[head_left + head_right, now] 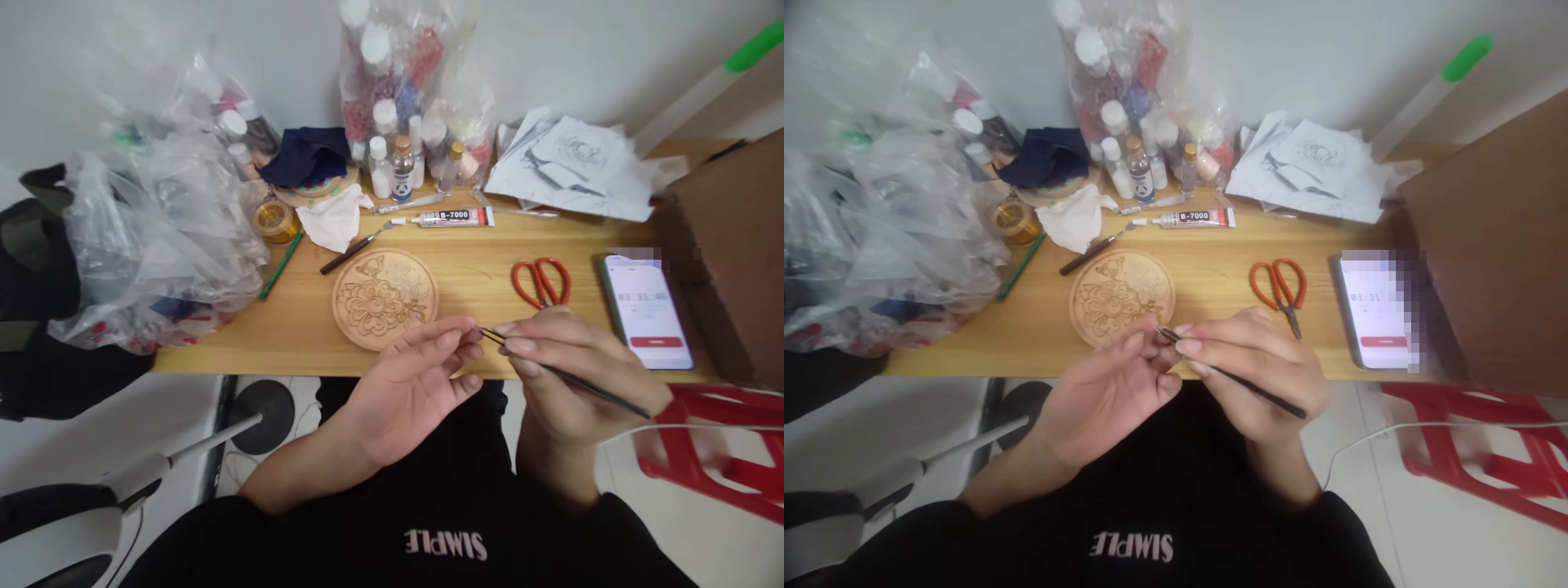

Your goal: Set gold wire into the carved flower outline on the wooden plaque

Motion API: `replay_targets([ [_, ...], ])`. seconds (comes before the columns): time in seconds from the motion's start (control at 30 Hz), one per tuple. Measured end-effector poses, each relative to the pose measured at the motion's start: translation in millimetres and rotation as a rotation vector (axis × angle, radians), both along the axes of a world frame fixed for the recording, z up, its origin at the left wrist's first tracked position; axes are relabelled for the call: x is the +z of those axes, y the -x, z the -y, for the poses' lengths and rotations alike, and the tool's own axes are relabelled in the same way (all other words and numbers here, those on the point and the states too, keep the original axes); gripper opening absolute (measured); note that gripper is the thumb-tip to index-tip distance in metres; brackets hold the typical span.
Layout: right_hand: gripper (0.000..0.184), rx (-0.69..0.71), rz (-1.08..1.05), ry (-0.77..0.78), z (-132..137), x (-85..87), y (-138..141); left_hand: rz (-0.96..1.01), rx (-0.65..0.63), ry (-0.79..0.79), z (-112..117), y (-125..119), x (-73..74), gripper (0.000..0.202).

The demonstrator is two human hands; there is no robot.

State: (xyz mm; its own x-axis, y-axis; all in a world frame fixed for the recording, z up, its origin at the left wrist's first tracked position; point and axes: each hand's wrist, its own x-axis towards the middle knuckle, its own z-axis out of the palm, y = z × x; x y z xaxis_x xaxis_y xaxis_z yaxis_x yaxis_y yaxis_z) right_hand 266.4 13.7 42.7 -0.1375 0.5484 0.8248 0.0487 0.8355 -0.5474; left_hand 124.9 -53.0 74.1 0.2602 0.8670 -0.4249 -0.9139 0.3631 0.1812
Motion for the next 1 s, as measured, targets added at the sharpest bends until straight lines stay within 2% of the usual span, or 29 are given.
replay_targets([
  [0.5, 0.030, -0.042, 0.040, 0.027, 4.7, 4.1, -3.7, -0.060, -0.025, -0.015, 2.1, -1.1, -0.8, 0.006],
  [0.73, 0.029, -0.063, 0.008, 0.013, 5.4, 4.6, -4.8, -0.054, -0.037, -0.020, 2.9, -1.7, -0.2, 0.010],
  [1.0, 0.031, -0.071, 0.033, 0.028, 8.0, 7.9, -7.6, -0.129, -0.046, -0.017, 4.5, -1.9, 0.4, 0.009],
])
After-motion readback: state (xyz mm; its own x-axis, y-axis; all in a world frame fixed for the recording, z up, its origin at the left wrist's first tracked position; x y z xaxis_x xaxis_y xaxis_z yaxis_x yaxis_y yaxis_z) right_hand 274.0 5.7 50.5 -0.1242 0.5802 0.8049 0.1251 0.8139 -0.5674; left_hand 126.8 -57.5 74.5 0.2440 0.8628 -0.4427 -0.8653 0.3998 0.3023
